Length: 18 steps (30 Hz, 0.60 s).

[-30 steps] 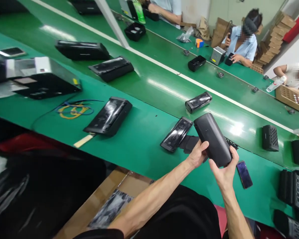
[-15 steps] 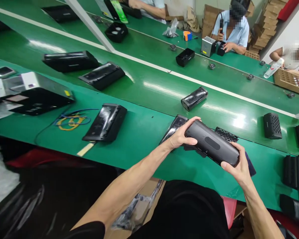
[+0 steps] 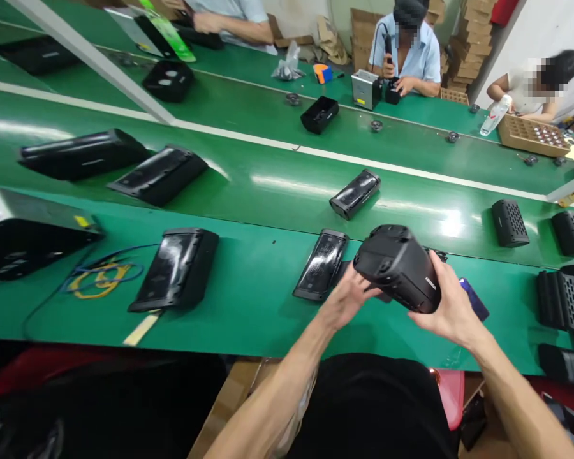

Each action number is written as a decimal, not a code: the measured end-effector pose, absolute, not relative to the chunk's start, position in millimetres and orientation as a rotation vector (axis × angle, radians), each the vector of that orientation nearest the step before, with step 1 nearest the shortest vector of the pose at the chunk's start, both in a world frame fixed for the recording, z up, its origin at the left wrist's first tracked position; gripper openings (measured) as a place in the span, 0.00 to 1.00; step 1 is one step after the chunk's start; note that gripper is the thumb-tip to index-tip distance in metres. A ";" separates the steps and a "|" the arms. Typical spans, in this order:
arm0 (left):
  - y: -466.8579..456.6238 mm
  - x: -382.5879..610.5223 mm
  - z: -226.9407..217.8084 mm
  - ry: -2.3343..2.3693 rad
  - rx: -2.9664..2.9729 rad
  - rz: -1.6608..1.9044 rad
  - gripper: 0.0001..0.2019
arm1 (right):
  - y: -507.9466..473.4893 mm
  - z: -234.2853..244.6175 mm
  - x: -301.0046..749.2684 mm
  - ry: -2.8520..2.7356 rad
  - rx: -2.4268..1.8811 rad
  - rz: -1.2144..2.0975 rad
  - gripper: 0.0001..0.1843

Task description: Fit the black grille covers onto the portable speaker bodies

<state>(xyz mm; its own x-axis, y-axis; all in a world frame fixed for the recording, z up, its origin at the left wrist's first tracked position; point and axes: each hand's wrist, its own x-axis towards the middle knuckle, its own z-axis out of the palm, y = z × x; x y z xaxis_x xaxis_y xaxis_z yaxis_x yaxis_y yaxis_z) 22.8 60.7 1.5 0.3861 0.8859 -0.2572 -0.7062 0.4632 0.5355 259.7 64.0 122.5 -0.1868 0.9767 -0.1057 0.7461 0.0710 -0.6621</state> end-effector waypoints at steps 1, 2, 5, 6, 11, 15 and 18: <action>65.3 10.9 4.9 0.597 0.446 1.077 0.54 | 64.9 128.3 265.5 -2.138 -1.729 0.798 0.62; 69.8 1.3 9.2 0.638 0.538 1.076 0.58 | 65.7 133.2 269.9 -2.293 -1.741 0.743 0.60; 75.4 -8.9 20.3 0.767 0.768 0.955 0.60 | 66.4 139.0 275.5 -2.566 -1.738 0.670 0.55; 73.4 -7.7 21.7 0.807 0.791 0.939 0.57 | 65.5 138.1 276.5 -2.582 -1.723 0.709 0.54; 47.6 -4.4 15.7 0.890 0.690 1.049 0.48 | 44.9 121.9 291.8 -2.082 -1.722 1.064 0.62; 35.6 -9.8 13.7 0.911 0.645 1.035 0.45 | 18.2 109.4 296.0 -1.584 -1.759 1.340 0.65; 34.0 -8.6 15.6 0.926 0.656 1.024 0.45 | 6.5 109.0 287.5 -1.441 -1.799 1.351 0.53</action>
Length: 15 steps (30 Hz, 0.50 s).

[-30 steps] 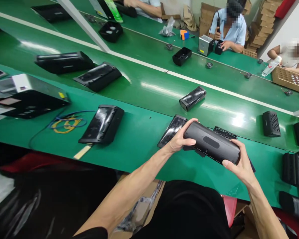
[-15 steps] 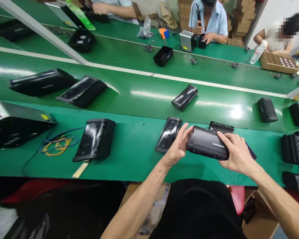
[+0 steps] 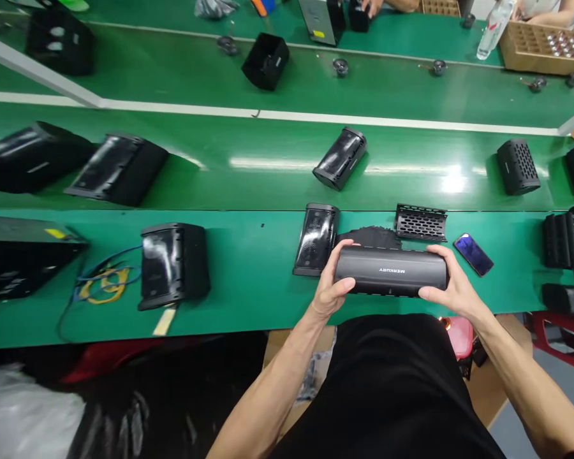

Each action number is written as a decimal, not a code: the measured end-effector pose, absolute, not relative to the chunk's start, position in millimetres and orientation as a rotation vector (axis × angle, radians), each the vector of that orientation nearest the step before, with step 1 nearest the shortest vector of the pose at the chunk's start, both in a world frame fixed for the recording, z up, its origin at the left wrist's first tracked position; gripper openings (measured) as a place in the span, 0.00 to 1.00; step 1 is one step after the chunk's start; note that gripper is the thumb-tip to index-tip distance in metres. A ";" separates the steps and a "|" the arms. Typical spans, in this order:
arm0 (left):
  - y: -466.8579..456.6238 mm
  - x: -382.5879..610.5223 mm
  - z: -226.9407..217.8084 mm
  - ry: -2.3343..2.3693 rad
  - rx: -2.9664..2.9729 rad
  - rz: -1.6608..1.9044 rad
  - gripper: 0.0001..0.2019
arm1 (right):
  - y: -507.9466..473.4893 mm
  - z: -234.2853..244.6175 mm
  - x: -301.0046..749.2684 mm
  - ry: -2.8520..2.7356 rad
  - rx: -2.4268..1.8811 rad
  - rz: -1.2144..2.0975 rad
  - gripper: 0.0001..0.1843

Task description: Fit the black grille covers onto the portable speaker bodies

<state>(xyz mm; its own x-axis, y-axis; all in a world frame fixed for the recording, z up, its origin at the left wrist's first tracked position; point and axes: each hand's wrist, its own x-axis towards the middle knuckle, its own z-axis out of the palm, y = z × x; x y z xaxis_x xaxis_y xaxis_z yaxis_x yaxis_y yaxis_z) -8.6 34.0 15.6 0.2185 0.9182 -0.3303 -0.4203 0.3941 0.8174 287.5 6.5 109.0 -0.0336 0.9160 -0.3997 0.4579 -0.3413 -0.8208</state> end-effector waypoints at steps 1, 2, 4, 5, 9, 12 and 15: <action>34.0 -7.3 15.5 0.936 0.659 1.021 0.45 | 5.0 109.5 284.5 -1.408 -1.816 1.340 0.49; 34.2 -5.9 14.7 0.946 0.661 1.014 0.45 | 4.3 109.5 282.2 -1.376 -1.832 1.330 0.47; 34.5 -4.0 10.9 0.967 0.646 0.977 0.45 | 4.4 107.1 280.4 -1.300 -1.849 1.336 0.44; 34.5 -3.9 8.1 0.978 0.627 0.943 0.44 | 4.6 104.8 280.9 -1.250 -1.857 1.367 0.44; 30.7 -9.5 -2.8 1.001 0.574 0.736 0.44 | -0.1 94.6 286.9 -1.010 -1.878 1.648 0.47; 24.0 -10.4 -7.5 1.047 0.591 0.706 0.45 | -10.9 88.7 288.3 -0.942 -1.886 1.732 0.52; 18.7 -1.2 -12.3 1.135 0.543 0.717 0.43 | -20.9 78.3 286.4 -0.804 -1.900 1.728 0.47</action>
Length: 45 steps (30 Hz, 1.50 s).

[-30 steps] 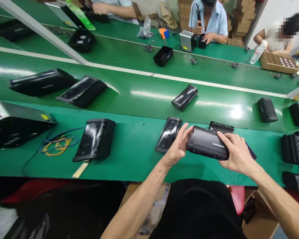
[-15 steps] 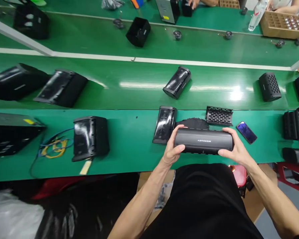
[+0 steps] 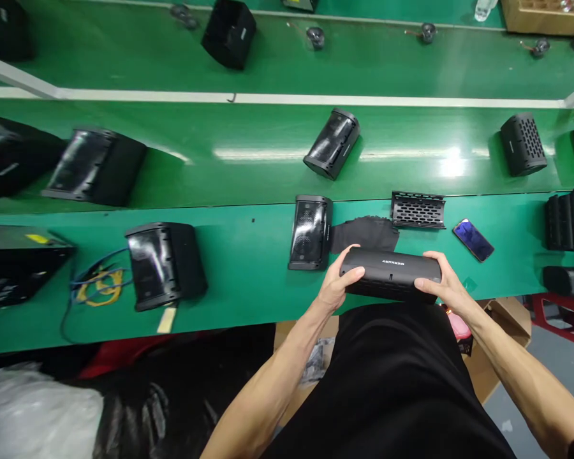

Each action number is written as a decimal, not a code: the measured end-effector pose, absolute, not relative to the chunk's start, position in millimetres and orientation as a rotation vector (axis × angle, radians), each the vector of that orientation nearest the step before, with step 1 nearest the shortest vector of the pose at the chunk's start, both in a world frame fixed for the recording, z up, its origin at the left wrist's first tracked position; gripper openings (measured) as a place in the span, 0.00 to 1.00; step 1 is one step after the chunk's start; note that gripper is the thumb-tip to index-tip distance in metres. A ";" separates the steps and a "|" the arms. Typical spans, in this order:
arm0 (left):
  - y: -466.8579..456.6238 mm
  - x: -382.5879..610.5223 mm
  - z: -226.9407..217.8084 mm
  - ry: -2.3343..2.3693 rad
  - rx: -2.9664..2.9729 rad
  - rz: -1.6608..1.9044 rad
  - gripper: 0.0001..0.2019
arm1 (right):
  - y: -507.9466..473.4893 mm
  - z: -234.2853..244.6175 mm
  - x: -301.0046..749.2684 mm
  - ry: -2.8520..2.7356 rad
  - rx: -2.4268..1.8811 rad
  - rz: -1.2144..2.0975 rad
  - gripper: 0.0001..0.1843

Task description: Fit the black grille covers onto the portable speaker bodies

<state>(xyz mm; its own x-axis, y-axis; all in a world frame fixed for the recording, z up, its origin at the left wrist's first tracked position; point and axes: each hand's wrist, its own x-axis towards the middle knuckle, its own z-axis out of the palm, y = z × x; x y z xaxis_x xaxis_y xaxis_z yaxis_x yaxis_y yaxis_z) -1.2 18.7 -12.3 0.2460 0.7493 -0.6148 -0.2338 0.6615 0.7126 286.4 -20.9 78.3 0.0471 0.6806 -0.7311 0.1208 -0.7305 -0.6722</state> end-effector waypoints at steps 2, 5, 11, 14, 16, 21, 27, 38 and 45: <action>17.7 7.1 -16.9 1.201 0.484 0.645 0.41 | -23.9 68.1 286.6 -0.625 -1.946 1.775 0.43; 19.4 14.7 -23.5 1.251 0.402 0.462 0.38 | -25.3 54.1 291.9 -0.365 -2.096 1.898 0.38; 23.5 11.5 -25.7 1.190 0.401 0.466 0.35 | -40.9 49.8 301.1 -0.307 -1.920 1.994 0.54; 24.8 9.6 -22.2 1.219 0.457 0.468 0.36 | -50.3 56.2 299.1 -0.541 -1.930 1.905 0.53; 28.7 8.9 -18.3 1.234 0.492 0.456 0.38 | -50.3 61.6 300.0 -0.756 -1.984 1.802 0.47; 59.0 11.4 -9.1 1.170 0.469 0.701 0.43 | -2.2 66.7 323.5 -1.009 -1.924 1.584 0.47; 76.7 22.3 -30.6 1.378 0.414 0.860 0.32 | 162.7 23.4 364.6 -0.665 -1.798 1.340 0.36; 4.1 16.0 -86.3 1.628 0.557 0.681 0.17 | 228.7 -16.3 407.6 -0.689 -2.290 0.822 0.25; 30.4 34.7 -96.0 1.644 0.743 0.665 0.10 | 67.3 -15.2 295.7 -1.620 -2.055 1.191 0.18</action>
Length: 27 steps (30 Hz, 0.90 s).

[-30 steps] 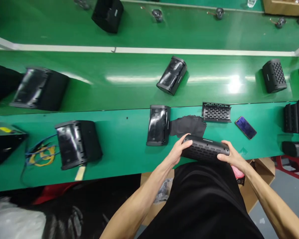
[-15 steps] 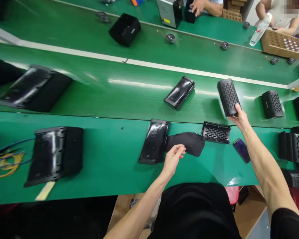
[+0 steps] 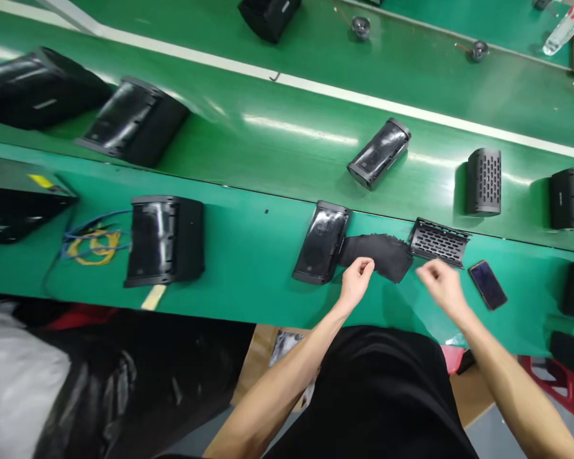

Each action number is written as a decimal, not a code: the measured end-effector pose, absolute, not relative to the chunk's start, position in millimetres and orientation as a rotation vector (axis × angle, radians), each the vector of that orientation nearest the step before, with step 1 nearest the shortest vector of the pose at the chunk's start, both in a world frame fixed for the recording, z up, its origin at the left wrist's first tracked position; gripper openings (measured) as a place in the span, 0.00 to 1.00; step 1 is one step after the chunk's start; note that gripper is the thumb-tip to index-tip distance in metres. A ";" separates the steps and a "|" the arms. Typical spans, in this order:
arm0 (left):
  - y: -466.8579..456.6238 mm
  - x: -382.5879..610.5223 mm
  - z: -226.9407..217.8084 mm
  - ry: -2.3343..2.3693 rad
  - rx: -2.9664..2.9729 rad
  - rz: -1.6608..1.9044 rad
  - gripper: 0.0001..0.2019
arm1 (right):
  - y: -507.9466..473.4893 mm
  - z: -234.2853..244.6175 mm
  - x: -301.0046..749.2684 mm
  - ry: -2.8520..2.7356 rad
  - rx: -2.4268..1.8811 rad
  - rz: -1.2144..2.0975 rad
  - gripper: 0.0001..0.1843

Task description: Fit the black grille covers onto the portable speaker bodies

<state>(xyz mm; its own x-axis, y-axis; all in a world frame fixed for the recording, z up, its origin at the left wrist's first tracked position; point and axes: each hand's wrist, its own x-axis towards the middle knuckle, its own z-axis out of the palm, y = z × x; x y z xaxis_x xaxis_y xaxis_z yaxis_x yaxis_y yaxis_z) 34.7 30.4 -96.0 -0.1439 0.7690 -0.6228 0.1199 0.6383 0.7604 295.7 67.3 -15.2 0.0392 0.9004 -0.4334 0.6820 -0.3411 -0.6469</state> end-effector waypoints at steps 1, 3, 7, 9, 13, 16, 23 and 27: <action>31.0 34.5 -96.2 1.640 0.751 0.663 0.11 | 49.7 -24.3 273.0 -1.737 -2.037 1.278 0.16; 29.0 29.6 -94.0 1.630 0.774 0.660 0.12 | 30.6 -43.1 238.8 -1.909 -2.138 1.260 0.09; 22.6 9.9 -77.7 1.578 1.020 0.697 0.14 | 36.2 -56.4 225.9 -2.106 -2.243 1.207 0.08; 22.8 2.7 -66.8 1.490 1.253 0.703 0.18 | 44.2 -45.2 234.2 -2.174 -2.105 1.289 0.10; 33.2 3.4 -52.8 1.252 1.536 0.610 0.30 | 57.4 -4.1 248.2 -2.068 -1.698 1.566 0.14; 45.9 7.8 -53.3 1.221 1.412 0.581 0.11 | 64.2 20.6 259.1 -1.646 -1.607 1.823 0.20; 69.2 18.0 -52.2 1.043 0.874 0.622 0.17 | 51.0 27.1 284.8 -0.473 -1.749 2.046 0.31; 92.2 38.5 -47.7 1.029 0.947 0.643 0.16 | 43.0 18.2 290.8 -0.736 -1.899 1.713 0.30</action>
<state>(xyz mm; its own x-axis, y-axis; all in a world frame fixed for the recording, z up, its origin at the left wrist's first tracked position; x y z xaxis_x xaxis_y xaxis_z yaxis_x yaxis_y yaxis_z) 38.5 92.2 -47.7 0.3980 0.8158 -0.4196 -0.0188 0.4645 0.8853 290.8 43.0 18.2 0.0740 0.6701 -0.7386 0.0748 -0.7422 -0.6660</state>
